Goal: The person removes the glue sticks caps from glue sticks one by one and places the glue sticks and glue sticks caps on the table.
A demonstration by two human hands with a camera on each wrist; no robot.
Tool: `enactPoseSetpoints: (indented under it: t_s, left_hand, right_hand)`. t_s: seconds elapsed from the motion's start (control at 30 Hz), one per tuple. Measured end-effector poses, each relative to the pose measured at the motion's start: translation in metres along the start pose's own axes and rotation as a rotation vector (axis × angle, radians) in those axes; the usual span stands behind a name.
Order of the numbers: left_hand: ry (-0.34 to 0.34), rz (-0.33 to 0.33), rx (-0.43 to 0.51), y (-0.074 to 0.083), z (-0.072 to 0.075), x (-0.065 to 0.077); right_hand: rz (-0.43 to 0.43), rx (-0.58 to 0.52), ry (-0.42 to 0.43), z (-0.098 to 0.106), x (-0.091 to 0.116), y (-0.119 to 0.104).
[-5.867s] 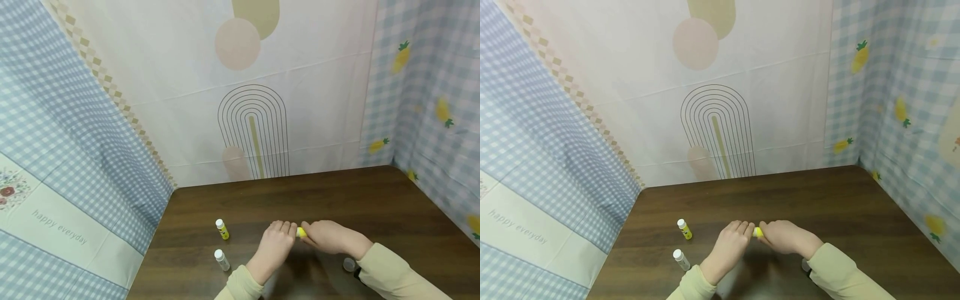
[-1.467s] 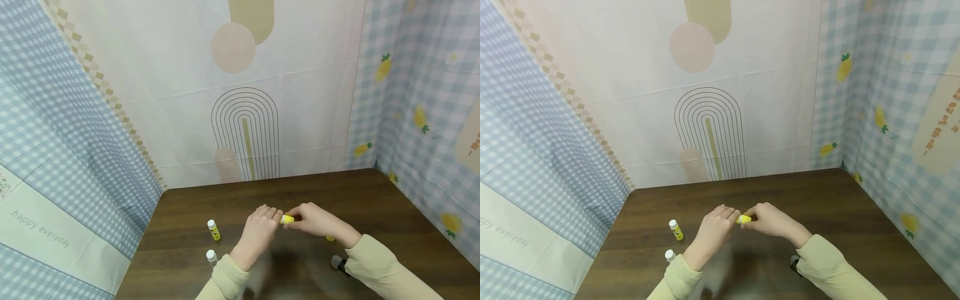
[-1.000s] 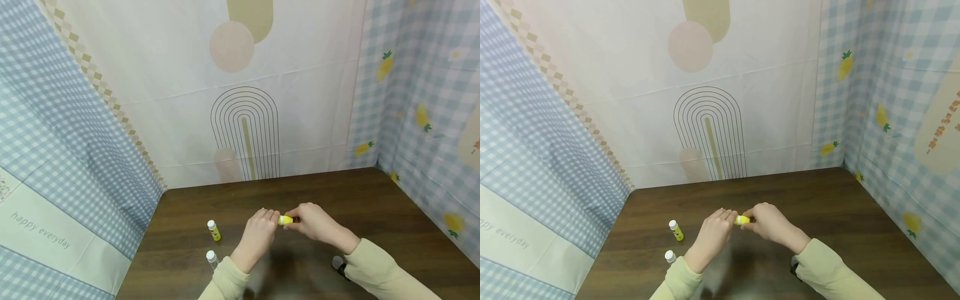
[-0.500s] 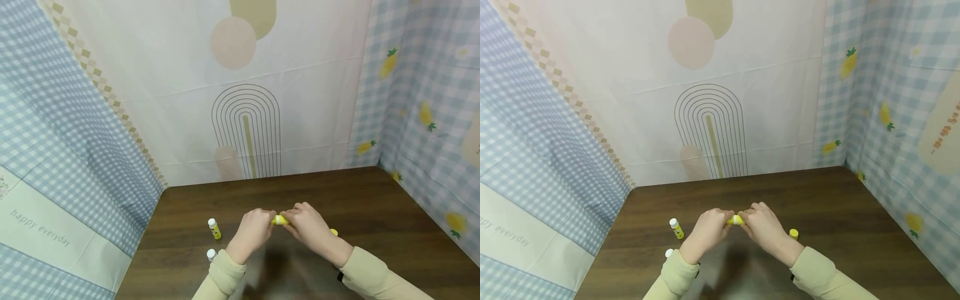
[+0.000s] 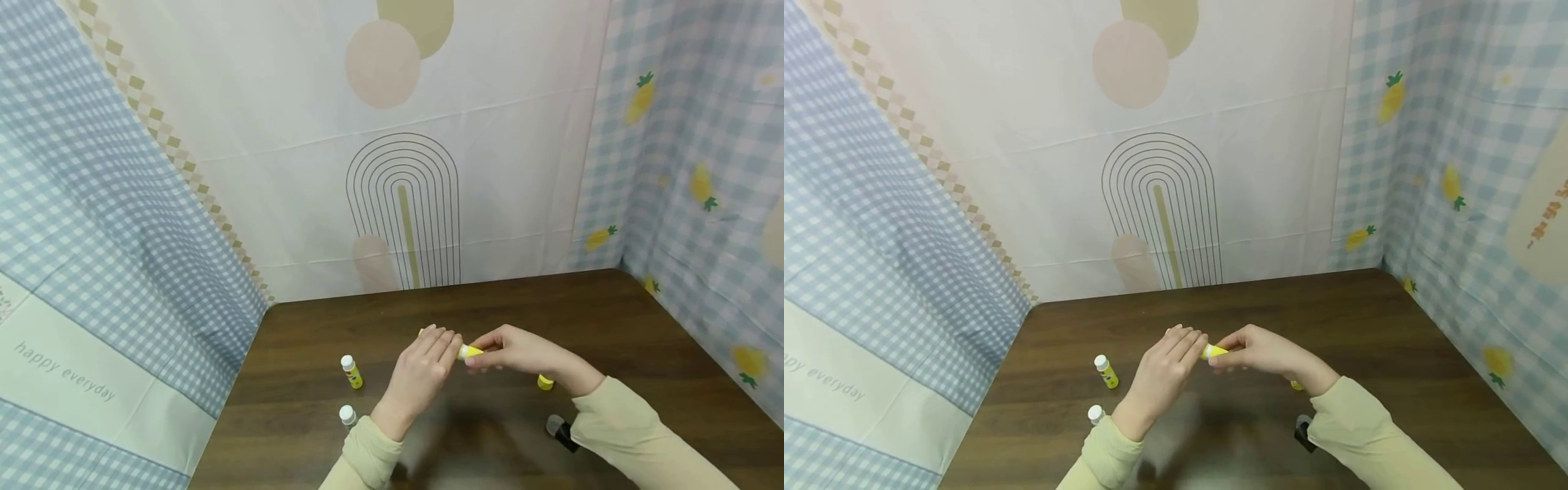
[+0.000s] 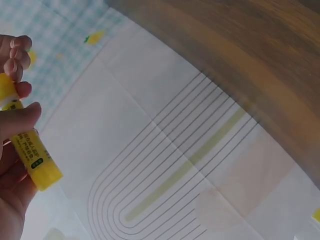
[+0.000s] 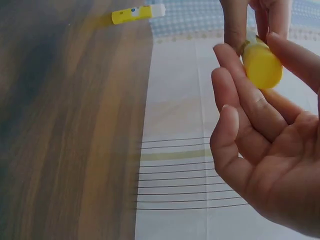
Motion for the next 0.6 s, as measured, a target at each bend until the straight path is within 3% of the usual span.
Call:
enactPoseSetpoints:
  t_s: [0.13, 0.4, 0.6]
  left_hand:
    - [-0.029, 0.014, 0.017, 0.0, -0.002, -0.001]
    - [-0.078, 0.073, 0.102, -0.005, -0.004, -0.002]
    - [-0.17, 0.119, 0.221, -0.012, -0.011, -0.001]
  right_hand:
    - [0.03, 0.049, 0.035, 0.001, 0.001, -0.003]
    - [0.081, 0.288, 0.205, -0.001, 0.012, -0.019]
    - [0.226, 0.534, 0.395, -0.006, 0.023, -0.038]
Point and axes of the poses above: each hand's wrist, its own x-axis away from the middle knuckle, its own z-axis out of the back of the hand, y = z × x, the point moved 10 cm from there along -x, towards the middle knuckle, and after that the axes turned 11 degrees about -z, right-handed, at the moved point
